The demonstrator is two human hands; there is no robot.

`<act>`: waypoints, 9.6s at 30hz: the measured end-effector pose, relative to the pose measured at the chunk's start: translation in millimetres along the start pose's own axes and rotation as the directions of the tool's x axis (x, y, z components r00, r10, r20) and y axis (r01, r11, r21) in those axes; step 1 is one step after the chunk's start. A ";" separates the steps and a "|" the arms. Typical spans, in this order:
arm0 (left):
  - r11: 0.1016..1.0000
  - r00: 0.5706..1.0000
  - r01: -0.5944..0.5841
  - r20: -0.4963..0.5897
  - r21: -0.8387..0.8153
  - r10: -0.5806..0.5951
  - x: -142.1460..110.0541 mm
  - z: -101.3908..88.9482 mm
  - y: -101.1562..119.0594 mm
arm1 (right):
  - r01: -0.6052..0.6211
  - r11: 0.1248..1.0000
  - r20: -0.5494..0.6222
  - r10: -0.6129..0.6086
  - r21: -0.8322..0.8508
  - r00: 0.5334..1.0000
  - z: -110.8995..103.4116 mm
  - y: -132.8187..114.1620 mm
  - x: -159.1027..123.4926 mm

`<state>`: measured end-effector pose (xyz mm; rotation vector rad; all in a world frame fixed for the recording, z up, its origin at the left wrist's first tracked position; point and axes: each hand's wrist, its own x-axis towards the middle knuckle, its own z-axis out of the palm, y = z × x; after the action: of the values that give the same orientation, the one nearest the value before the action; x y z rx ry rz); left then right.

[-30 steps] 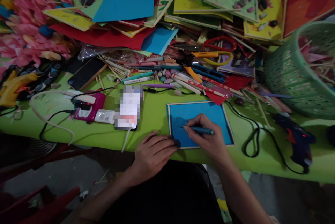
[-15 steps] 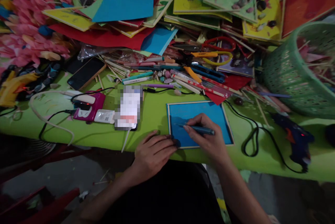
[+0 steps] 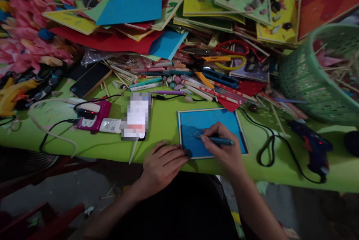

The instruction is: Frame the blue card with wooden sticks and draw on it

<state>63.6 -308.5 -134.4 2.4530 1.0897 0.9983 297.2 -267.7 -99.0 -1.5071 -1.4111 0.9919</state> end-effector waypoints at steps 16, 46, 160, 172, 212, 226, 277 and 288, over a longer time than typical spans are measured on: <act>1.000 1.000 -0.012 0.018 0.026 0.012 -0.6 0.7 -0.2 | 0.015 0.997 0.078 -0.009 -0.081 0.997 3.9 -0.9 0.7; 1.000 1.000 -0.004 0.002 0.004 0.004 1.6 -0.3 0.5 | 0.029 1.000 0.148 -0.028 -0.010 0.989 5.3 1.7 0.7; 1.000 0.999 -0.003 0.038 0.030 0.002 0.4 0.0 0.7 | 0.031 0.998 0.093 -0.026 -0.059 0.995 5.7 0.0 0.7; 1.000 1.000 -0.002 0.002 -0.002 0.002 0.9 -0.7 0.4 | 0.038 0.993 -0.049 -0.032 0.113 0.998 2.5 4.9 -1.9; 1.000 1.000 0.000 0.007 -0.022 0.000 3.5 -1.2 0.3 | 0.109 0.993 0.002 -0.109 -0.036 0.994 -3.8 10.6 -28.3; 1.000 0.999 -0.013 -0.042 -0.018 0.012 5.3 1.2 -1.2 | 0.108 0.994 -0.051 -0.108 0.001 0.993 -3.1 14.4 -29.7; 1.000 0.999 -0.021 -0.031 -0.012 0.021 7.8 -1.1 -1.1 | 0.077 0.997 -0.063 -0.079 -0.027 0.995 -4.2 19.1 -31.5; 1.000 1.000 -0.010 -0.003 -0.018 0.009 6.8 -2.6 0.2 | 0.063 0.998 -0.145 -0.059 0.024 0.988 -6.7 23.2 -34.3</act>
<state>65.2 -303.8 -129.1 2.4456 1.0665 1.0106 309.5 -302.9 -118.1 -1.4750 -1.3269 0.8449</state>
